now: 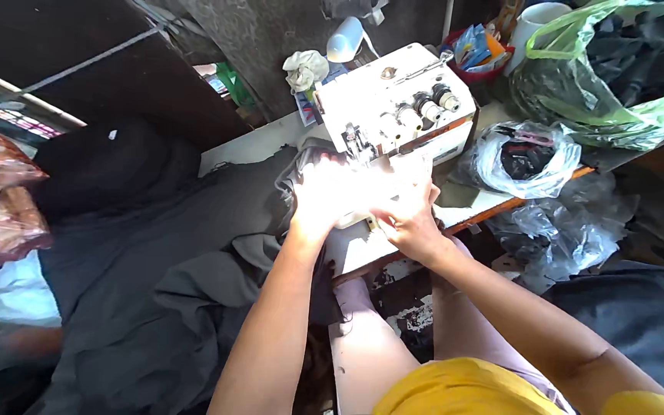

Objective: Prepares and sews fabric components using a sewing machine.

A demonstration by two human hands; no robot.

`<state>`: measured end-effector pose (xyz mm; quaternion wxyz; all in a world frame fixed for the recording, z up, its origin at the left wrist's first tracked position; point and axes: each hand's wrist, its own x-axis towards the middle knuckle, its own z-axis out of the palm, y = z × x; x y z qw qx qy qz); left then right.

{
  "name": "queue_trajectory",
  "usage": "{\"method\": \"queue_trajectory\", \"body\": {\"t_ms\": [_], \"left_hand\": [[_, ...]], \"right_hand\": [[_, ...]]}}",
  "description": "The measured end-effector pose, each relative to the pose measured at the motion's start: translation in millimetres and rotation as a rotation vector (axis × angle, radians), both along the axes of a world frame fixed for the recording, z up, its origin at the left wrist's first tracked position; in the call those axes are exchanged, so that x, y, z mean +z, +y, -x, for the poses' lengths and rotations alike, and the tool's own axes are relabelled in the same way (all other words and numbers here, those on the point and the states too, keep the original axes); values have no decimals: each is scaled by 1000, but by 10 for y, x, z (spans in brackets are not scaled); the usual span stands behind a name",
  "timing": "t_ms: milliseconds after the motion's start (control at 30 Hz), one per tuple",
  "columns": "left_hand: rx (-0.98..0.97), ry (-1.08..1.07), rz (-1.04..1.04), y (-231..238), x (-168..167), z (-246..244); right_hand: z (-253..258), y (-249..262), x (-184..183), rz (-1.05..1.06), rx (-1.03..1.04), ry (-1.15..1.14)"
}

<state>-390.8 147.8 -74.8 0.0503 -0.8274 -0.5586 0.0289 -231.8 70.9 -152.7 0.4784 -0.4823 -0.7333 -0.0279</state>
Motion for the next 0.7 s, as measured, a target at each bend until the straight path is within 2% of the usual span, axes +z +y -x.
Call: {"method": "queue_trajectory", "body": {"t_ms": [100, 167, 233, 300, 400, 433, 500, 533, 600, 667, 700], "left_hand": [[173, 121, 90, -32, 105, -16], [300, 81, 128, -486, 285, -53], [346, -11, 203, -988, 405, -194], [243, -73, 333, -1208, 348, -486], [111, -122, 380, -1021, -60, -765], [49, -148, 288, -966, -133, -721], [-242, -329, -42, -942, -232, -435], [-392, -417, -119, -963, -191, -259], [-582, -442, -150, -1024, 74, 130], [-678, -342, -197, -1048, 477, 586], [-693, -227, -245, -1034, 700, 839]], "right_hand": [[-67, -182, -56, 13, 28, 51], [-212, -268, -59, 63, 7, 109], [-376, -277, -4, 168, -16, 217], [-454, -237, 93, 274, -28, 357], [-405, -175, 256, 253, 11, 464], [-374, -161, 319, 180, 58, 469], [-350, -150, 409, 15, 271, 446], [-347, -166, 433, -19, 413, 411], [-323, -187, 453, 52, 654, 276], [-281, -174, 460, 264, 795, 49], [-246, -163, 495, 401, 829, -86]]}}
